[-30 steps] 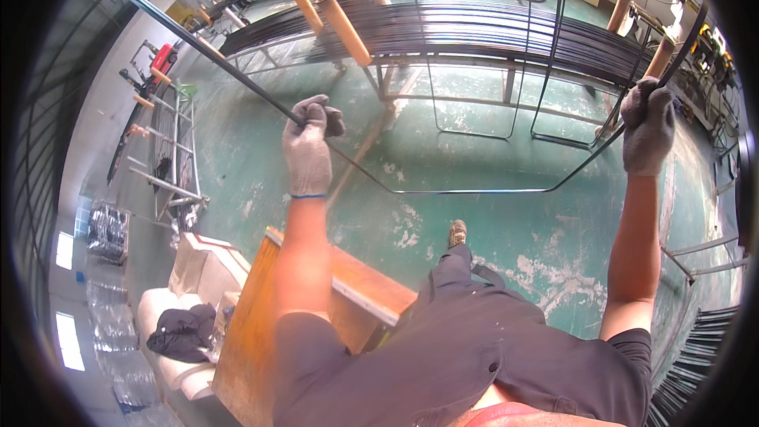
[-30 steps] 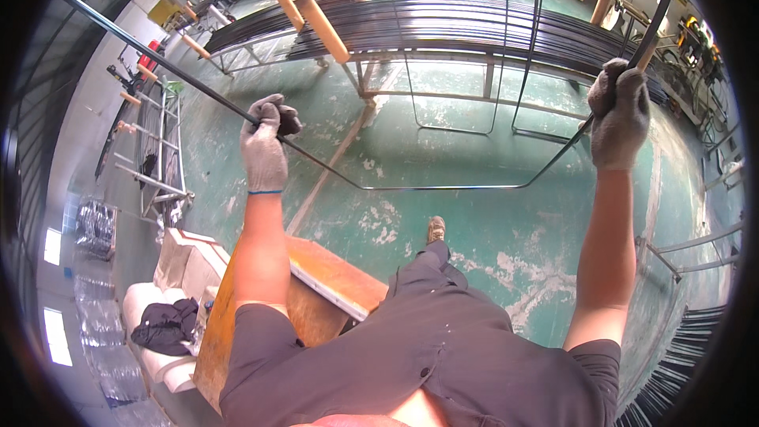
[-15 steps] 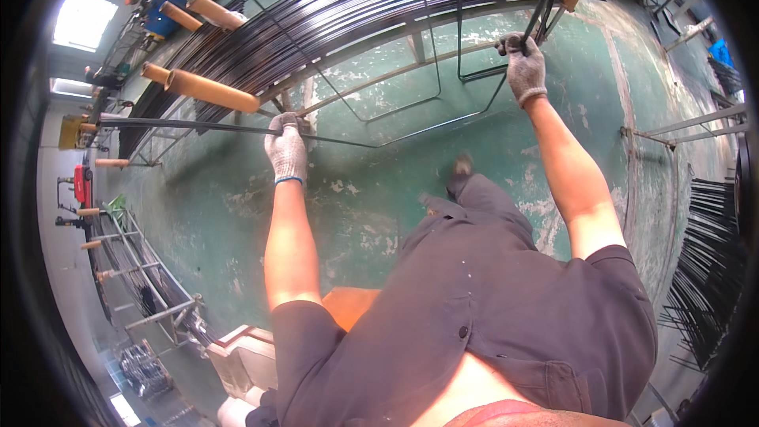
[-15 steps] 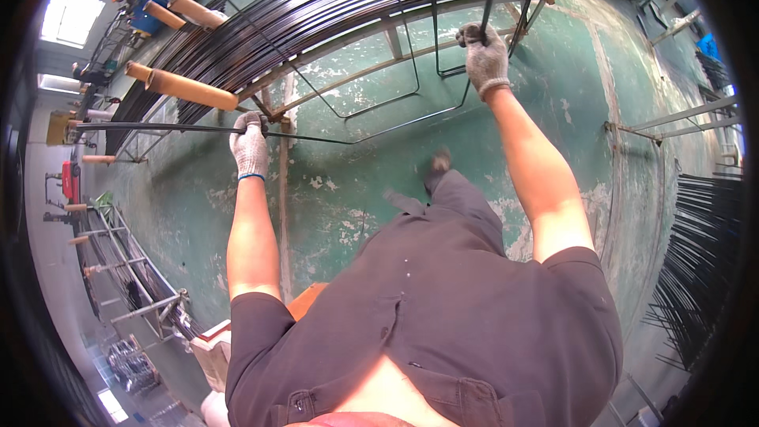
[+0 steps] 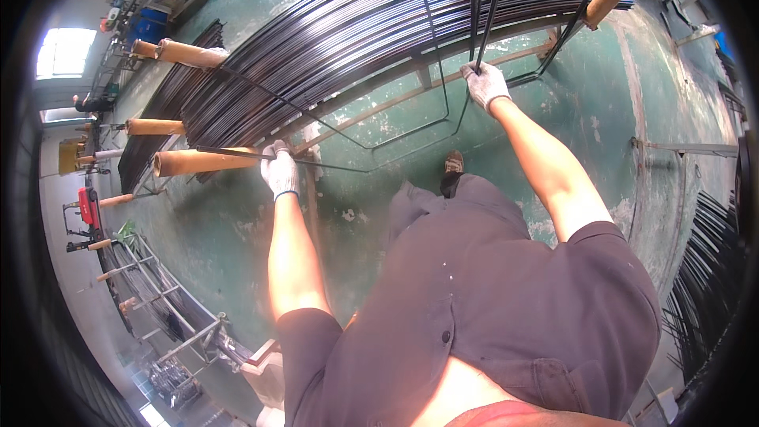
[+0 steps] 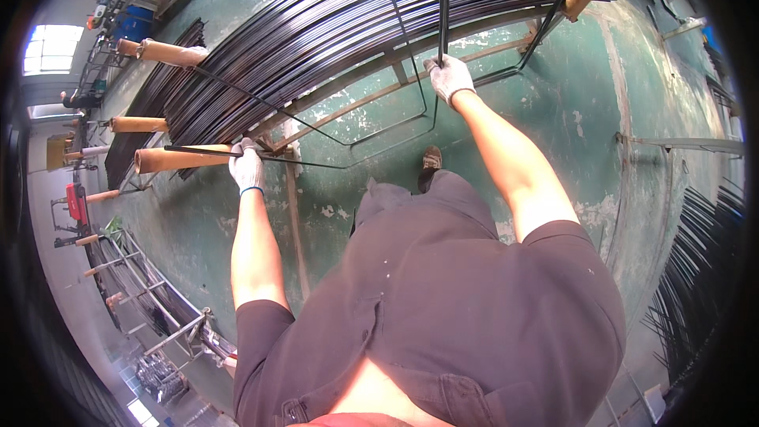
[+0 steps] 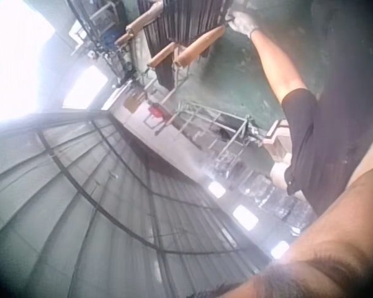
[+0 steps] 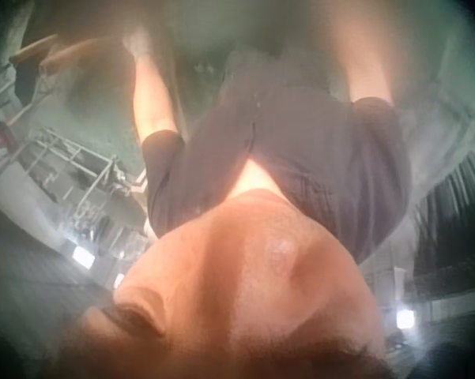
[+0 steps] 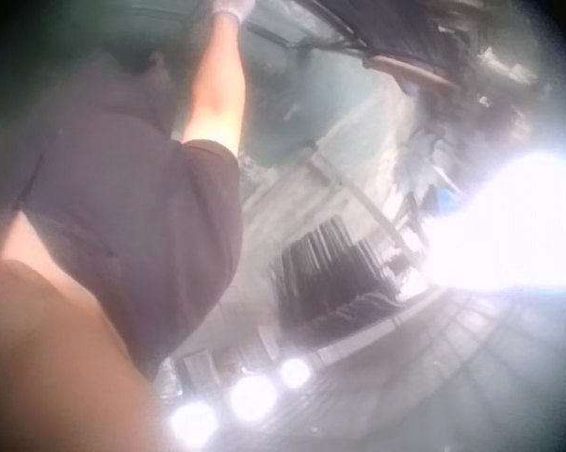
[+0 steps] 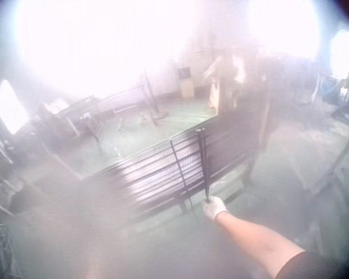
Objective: The person operates a metal rod bending machine, feeding rods into the device and removing bent pieces. They then measure the bent rods on a wooden table using a tape measure and ruler, and stack the finished pieces.
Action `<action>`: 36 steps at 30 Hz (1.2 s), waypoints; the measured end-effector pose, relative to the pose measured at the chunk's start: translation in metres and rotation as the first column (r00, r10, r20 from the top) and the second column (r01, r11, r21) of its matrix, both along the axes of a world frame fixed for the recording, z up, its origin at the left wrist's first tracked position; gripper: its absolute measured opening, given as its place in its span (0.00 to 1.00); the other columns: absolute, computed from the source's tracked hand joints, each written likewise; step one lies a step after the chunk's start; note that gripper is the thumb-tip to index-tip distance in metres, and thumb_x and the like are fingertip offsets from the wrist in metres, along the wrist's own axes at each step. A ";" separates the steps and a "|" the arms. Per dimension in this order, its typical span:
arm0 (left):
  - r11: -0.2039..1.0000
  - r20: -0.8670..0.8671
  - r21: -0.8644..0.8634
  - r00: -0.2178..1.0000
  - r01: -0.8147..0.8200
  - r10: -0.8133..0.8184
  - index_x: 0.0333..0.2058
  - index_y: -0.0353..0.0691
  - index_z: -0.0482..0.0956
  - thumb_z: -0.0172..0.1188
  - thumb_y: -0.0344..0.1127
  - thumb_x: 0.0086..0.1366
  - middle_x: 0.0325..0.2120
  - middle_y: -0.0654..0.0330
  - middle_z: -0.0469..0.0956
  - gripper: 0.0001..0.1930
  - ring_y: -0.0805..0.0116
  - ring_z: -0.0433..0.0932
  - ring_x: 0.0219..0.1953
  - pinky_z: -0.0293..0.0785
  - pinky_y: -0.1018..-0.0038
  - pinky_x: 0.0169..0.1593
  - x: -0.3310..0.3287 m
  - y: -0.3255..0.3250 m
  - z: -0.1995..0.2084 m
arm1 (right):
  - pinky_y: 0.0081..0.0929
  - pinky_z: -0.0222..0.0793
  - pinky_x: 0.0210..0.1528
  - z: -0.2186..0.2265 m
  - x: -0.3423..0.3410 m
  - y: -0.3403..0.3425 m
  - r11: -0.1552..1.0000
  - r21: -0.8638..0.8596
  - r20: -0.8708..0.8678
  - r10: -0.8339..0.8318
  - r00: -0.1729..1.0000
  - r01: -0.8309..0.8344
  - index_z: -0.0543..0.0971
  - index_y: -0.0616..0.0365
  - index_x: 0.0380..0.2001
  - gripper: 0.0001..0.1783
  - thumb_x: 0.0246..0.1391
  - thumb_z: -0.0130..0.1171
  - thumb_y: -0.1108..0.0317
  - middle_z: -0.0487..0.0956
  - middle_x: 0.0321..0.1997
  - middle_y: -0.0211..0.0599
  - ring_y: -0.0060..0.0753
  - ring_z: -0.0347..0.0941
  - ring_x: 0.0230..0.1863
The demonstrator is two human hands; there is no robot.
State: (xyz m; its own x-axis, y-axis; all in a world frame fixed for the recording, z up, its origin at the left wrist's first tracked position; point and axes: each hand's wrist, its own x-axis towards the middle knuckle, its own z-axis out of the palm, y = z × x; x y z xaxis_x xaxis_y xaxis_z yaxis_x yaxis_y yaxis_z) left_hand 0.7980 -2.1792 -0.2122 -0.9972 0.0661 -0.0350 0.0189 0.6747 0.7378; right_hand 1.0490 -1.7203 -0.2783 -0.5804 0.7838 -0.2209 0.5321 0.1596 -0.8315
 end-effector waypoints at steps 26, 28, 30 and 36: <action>0.944 0.293 0.326 0.955 -0.051 -0.049 0.35 0.39 0.81 0.62 0.42 0.74 0.35 0.63 0.80 0.13 0.68 0.76 0.39 0.75 0.65 0.48 -0.219 0.043 -0.097 | 0.28 0.78 0.54 0.008 -0.217 0.065 0.962 -0.264 -0.016 0.072 0.997 -0.073 0.89 0.53 0.48 0.17 0.59 0.76 0.59 0.88 0.40 0.29 0.26 0.83 0.44; 0.958 0.267 0.284 0.963 -0.042 -0.037 0.35 0.37 0.82 0.61 0.39 0.75 0.35 0.61 0.81 0.12 0.67 0.77 0.39 0.77 0.65 0.46 -0.200 0.032 -0.099 | 0.21 0.76 0.45 0.048 -0.196 0.044 0.905 -0.409 -0.088 -0.171 0.981 0.121 0.86 0.59 0.49 0.09 0.68 0.66 0.70 0.87 0.43 0.32 0.23 0.80 0.41; 0.962 0.240 0.274 0.970 -0.022 -0.046 0.39 0.33 0.83 0.58 0.36 0.76 0.35 0.58 0.82 0.11 0.66 0.81 0.38 0.80 0.67 0.44 -0.158 0.070 -0.066 | 0.17 0.72 0.39 0.042 -0.160 0.046 0.842 -0.475 -0.150 -0.365 0.919 0.256 0.84 0.64 0.50 0.08 0.75 0.58 0.75 0.83 0.41 0.31 0.20 0.75 0.36; 0.931 0.158 0.350 0.973 0.105 -0.169 0.40 0.32 0.82 0.59 0.36 0.79 0.35 0.57 0.83 0.12 0.69 0.81 0.35 0.80 0.71 0.39 -0.054 0.182 0.003 | 0.28 0.73 0.37 0.009 -0.045 0.147 0.868 -0.089 -0.456 -0.472 0.754 0.489 0.87 0.56 0.39 0.13 0.71 0.69 0.57 0.82 0.29 0.28 0.20 0.73 0.32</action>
State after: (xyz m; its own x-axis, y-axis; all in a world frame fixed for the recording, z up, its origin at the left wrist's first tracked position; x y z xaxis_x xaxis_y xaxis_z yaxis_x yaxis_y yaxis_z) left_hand 0.7443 -1.9969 -0.2088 -0.9561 0.2413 -0.1665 -0.0629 0.3857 0.9205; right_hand 1.0042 -1.5735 -0.2697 -0.1511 0.9885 -0.0012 0.1158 0.0164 -0.9931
